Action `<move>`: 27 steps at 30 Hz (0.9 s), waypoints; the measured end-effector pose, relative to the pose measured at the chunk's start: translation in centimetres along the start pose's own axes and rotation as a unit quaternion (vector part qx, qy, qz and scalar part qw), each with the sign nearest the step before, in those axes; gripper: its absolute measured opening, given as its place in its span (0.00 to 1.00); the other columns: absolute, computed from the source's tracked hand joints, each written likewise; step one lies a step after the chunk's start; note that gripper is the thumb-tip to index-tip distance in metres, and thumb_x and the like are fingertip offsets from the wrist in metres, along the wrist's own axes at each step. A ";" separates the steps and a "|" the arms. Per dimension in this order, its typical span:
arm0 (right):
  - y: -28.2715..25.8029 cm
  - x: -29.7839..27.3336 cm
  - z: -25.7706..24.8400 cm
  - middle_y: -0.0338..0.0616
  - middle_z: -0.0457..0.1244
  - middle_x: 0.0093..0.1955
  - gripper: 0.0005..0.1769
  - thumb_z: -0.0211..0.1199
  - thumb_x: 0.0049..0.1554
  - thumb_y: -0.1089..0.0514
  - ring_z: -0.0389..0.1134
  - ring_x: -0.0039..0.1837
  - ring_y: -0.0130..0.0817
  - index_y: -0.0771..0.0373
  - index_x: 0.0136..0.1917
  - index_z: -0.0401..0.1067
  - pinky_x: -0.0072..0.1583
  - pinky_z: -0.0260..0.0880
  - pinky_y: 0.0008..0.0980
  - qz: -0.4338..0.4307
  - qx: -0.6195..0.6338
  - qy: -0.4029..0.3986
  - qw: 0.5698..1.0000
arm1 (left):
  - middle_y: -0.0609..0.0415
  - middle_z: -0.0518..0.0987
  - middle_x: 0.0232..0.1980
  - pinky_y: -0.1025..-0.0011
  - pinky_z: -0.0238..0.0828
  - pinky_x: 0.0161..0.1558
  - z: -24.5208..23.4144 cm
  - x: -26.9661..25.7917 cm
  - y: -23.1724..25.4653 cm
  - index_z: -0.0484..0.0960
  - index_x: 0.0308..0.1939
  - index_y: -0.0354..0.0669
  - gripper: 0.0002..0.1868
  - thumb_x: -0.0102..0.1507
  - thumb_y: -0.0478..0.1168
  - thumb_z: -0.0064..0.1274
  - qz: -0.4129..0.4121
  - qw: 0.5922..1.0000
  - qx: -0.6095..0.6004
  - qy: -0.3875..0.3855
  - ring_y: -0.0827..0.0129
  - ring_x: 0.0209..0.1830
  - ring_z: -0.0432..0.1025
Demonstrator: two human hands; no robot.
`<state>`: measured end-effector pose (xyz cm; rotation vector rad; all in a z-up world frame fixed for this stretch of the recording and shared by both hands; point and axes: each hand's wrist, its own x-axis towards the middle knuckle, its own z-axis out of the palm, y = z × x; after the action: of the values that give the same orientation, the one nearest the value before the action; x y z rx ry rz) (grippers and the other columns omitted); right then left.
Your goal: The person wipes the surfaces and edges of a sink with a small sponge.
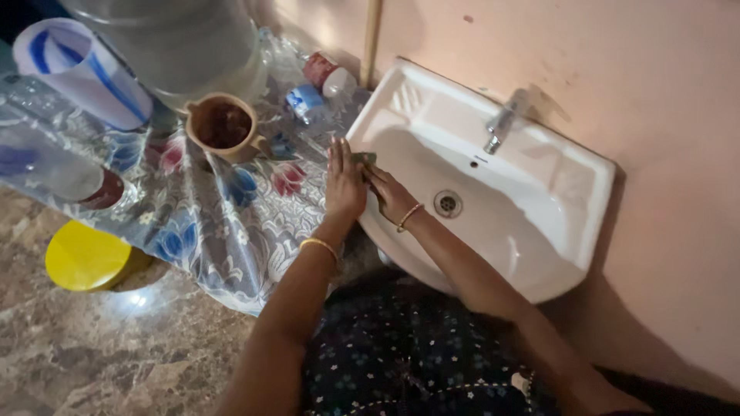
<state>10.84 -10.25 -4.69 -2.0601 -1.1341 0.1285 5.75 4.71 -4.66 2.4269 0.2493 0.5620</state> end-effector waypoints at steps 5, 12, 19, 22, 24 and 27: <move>4.3 3.1 0.0 0.59 0.56 0.77 0.28 0.53 0.59 0.72 0.59 0.76 0.57 0.63 0.73 0.67 0.73 0.62 0.47 -0.094 -0.131 0.028 0.986 | 0.41 0.44 0.85 0.51 0.33 0.81 -1.6 -0.3 1.9 0.45 0.82 0.36 0.36 0.75 0.46 0.38 -0.086 0.996 0.022 -0.024 0.46 0.86 0.37; 14.6 10.2 -4.4 0.51 0.57 0.80 0.34 0.49 0.60 0.74 0.58 0.79 0.51 0.59 0.78 0.65 0.78 0.58 0.45 -0.036 -0.245 0.087 0.965 | 0.48 0.38 0.85 0.56 0.28 0.81 -6.0 1.5 6.6 0.41 0.80 0.36 0.49 0.65 0.51 0.50 -0.111 0.968 0.118 -0.193 0.52 0.85 0.30; 8.4 7.9 -3.1 0.55 0.53 0.80 0.38 0.55 0.54 0.68 0.51 0.80 0.56 0.63 0.78 0.58 0.74 0.55 0.50 0.011 -0.272 0.016 0.962 | 0.48 0.42 0.85 0.52 0.30 0.79 -3.1 2.6 4.5 0.45 0.80 0.34 0.45 0.64 0.44 0.51 0.007 0.968 0.197 -0.154 0.53 0.85 0.34; 8.5 7.4 -3.1 0.51 0.52 0.82 0.38 0.55 0.57 0.67 0.50 0.82 0.53 0.59 0.80 0.56 0.76 0.55 0.50 -0.010 -0.272 -0.006 0.962 | 0.47 0.45 0.84 0.51 0.32 0.79 -2.4 2.7 3.7 0.49 0.79 0.34 0.44 0.63 0.42 0.50 0.026 0.970 0.190 -0.151 0.53 0.85 0.37; 9.9 8.4 -3.8 0.48 0.52 0.83 0.40 0.55 0.56 0.69 0.50 0.82 0.51 0.57 0.81 0.55 0.74 0.55 0.52 0.016 -0.280 -0.026 0.960 | 0.47 0.46 0.84 0.51 0.33 0.79 -2.3 2.9 3.4 0.50 0.79 0.34 0.43 0.62 0.41 0.49 0.025 0.971 0.176 -0.159 0.53 0.85 0.37; 13.3 11.7 -6.5 0.52 0.50 0.83 0.43 0.54 0.56 0.69 0.49 0.83 0.52 0.56 0.83 0.54 0.77 0.55 0.50 0.083 -0.285 -0.022 0.955 | 0.49 0.51 0.83 0.50 0.34 0.79 -1.9 2.9 3.3 0.52 0.79 0.38 0.41 0.62 0.38 0.47 0.034 0.971 0.183 -0.147 0.53 0.84 0.40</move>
<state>29.68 -9.24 -5.91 -2.6756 -1.1106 -0.0864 7.63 4.03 -0.23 2.8448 0.1541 0.1881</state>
